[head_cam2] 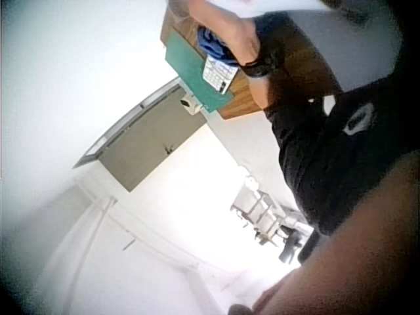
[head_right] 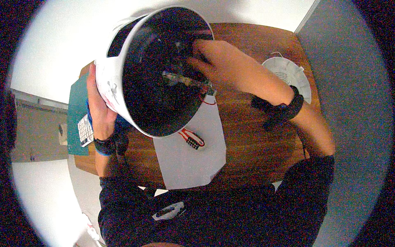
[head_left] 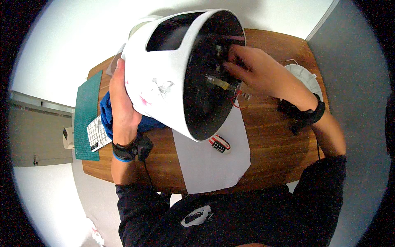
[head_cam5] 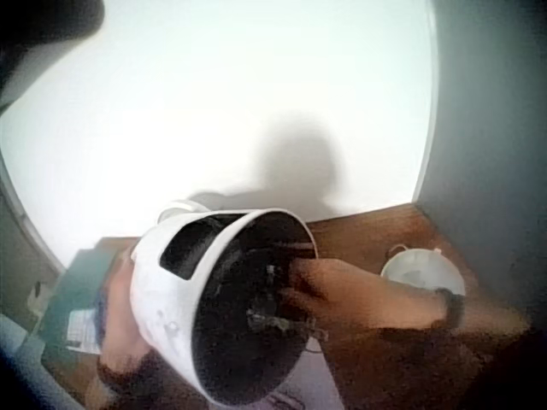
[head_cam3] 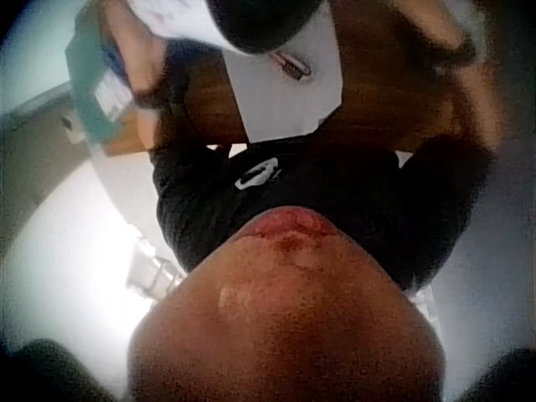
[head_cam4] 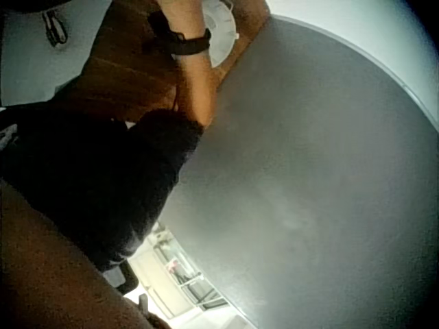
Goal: The person uses a screwdriver to tighten screws on the internal wiring of a white appliance. They rotate the device to access different connection points and continue securing components inside the housing.
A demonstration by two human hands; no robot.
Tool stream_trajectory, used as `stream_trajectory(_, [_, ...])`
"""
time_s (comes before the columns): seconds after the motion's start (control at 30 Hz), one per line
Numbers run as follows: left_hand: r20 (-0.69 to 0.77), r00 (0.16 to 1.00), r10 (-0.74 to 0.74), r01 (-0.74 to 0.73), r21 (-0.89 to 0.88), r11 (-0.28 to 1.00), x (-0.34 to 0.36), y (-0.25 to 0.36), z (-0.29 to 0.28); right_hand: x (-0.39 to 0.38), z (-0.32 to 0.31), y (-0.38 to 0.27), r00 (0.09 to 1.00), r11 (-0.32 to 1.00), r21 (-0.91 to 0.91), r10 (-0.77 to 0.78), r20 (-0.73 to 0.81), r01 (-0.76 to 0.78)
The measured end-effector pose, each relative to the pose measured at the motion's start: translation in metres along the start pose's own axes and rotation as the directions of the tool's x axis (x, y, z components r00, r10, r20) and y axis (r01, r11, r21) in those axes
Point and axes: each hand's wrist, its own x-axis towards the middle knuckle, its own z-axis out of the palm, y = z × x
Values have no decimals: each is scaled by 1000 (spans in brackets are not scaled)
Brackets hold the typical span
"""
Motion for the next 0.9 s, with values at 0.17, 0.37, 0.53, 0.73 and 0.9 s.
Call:
stream_trajectory(0.17, [15,1000,-26,27,-34,999,-1,1,-5,-7,-13,-19,997,995,86,37,71,-43])
stream_trajectory(0.37, [93,995,-33,29,45,999,-1,-3,-7,-3,-24,-21,981,993,-57,-113,-159,105])
stream_trajectory(0.53, [79,996,-42,36,67,997,-2,-1,-7,3,-25,-18,968,981,-39,-194,-158,190])
stream_trajectory(0.73, [96,994,-42,37,55,998,-3,0,-4,1,-21,-20,945,965,-107,-258,-202,240])
stream_trajectory(0.9, [54,997,-55,53,42,998,-3,2,-7,5,-12,-17,913,951,-203,-285,-294,231])
